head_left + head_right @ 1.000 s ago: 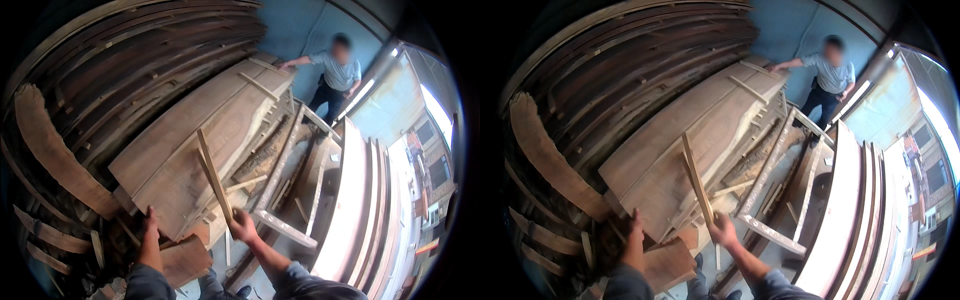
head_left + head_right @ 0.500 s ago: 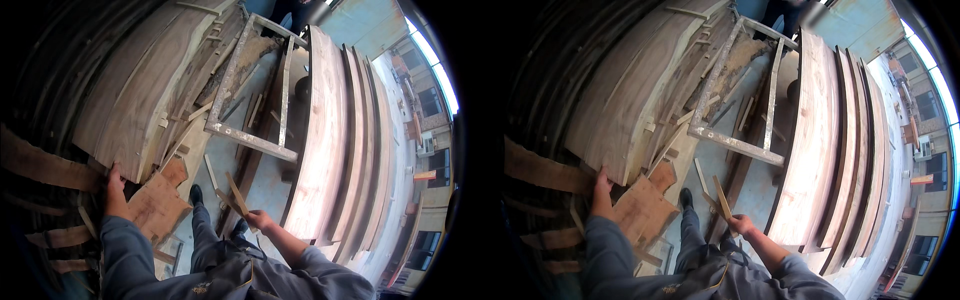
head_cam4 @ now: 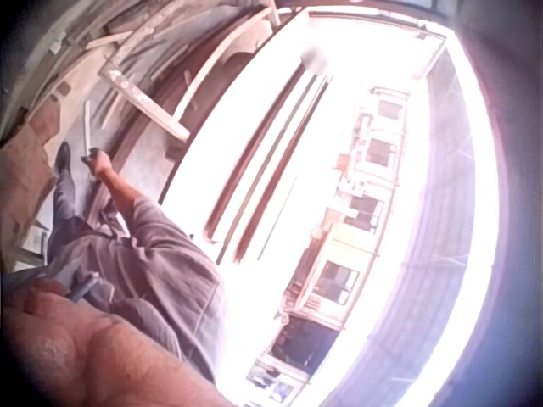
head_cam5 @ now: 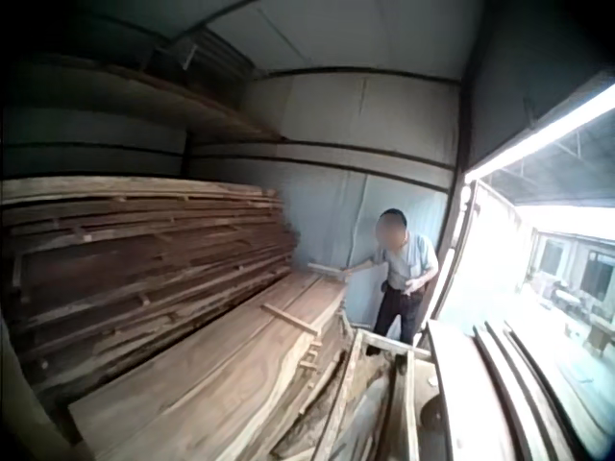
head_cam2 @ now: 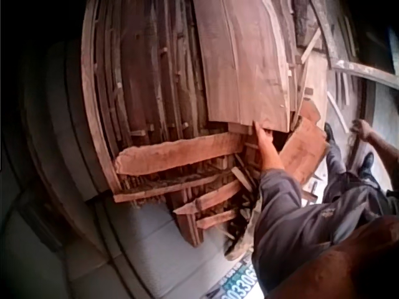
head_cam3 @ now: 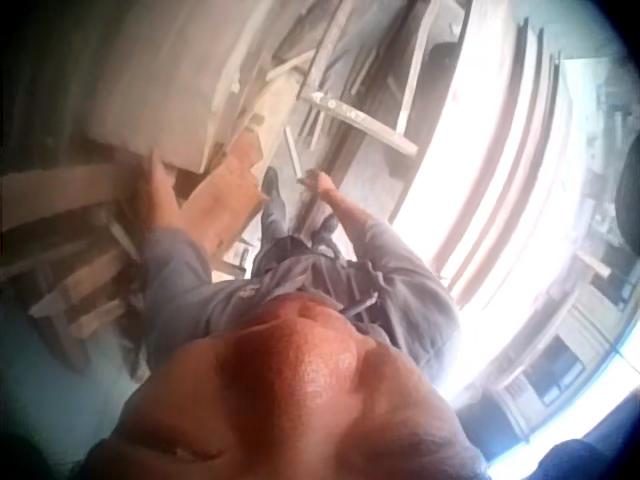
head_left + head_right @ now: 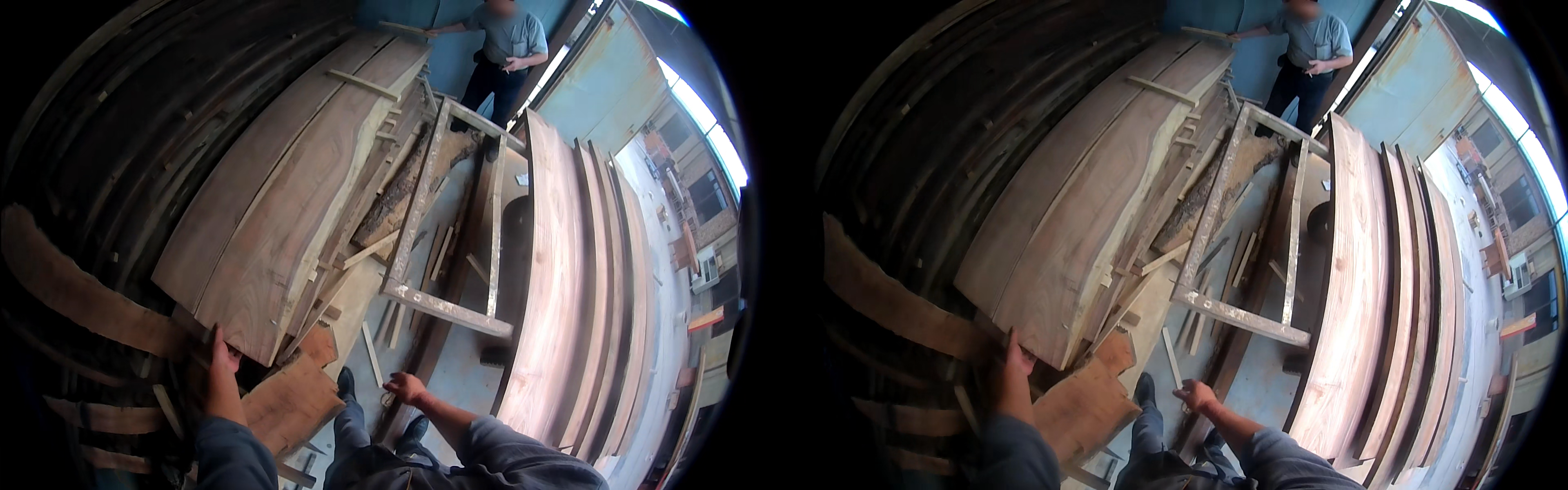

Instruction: The person repeatedly lifts long wooden planks from a cluttered pile and places them onto a growing stack. The camera wearer handles the planks by hand, coordinating with another worker who assists from the opposite side.

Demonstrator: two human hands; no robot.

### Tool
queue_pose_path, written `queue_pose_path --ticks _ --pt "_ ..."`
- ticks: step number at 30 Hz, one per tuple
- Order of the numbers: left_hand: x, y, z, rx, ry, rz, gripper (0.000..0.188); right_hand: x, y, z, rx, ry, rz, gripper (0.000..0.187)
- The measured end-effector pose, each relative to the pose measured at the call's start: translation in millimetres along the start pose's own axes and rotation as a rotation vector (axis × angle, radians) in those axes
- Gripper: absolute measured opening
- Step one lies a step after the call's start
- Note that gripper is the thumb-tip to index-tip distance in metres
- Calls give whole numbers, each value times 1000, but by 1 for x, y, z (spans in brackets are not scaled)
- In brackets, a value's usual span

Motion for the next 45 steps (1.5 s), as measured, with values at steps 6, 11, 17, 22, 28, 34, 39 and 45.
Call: queue_pose_path --ticks 6,11,17,22,28,34,39,45 --pt "8 -5 -5 41 91 -78 101 29 101 4 -25 172 334 63" --pt "12 -12 1 88 190 -154 98 40 154 34 -162 164 371 58" --pt "14 -11 11 131 209 -159 100 31 215 32 -120 218 605 54" --pt "14 -10 8 122 174 -133 104 23 215 27 -106 225 568 53" --pt "2 -6 24 101 184 -102 105 12 200 20 -89 164 546 51" --pt "2 -22 21 89 172 -24 97 4 201 4 -76 184 600 51" --pt "56 -47 -46 28 -64 197 91 -30 163 -50 -125 134 808 47" --pt "55 -69 -92 117 37 159 100 -83 89 -123 -15 -24 847 48"
Point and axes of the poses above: each hand's wrist, its own z-axis towards the middle knuckle, its own x-axis out of the palm, y = z × x, the point moved 8 cm from there along z, towards the middle knuckle
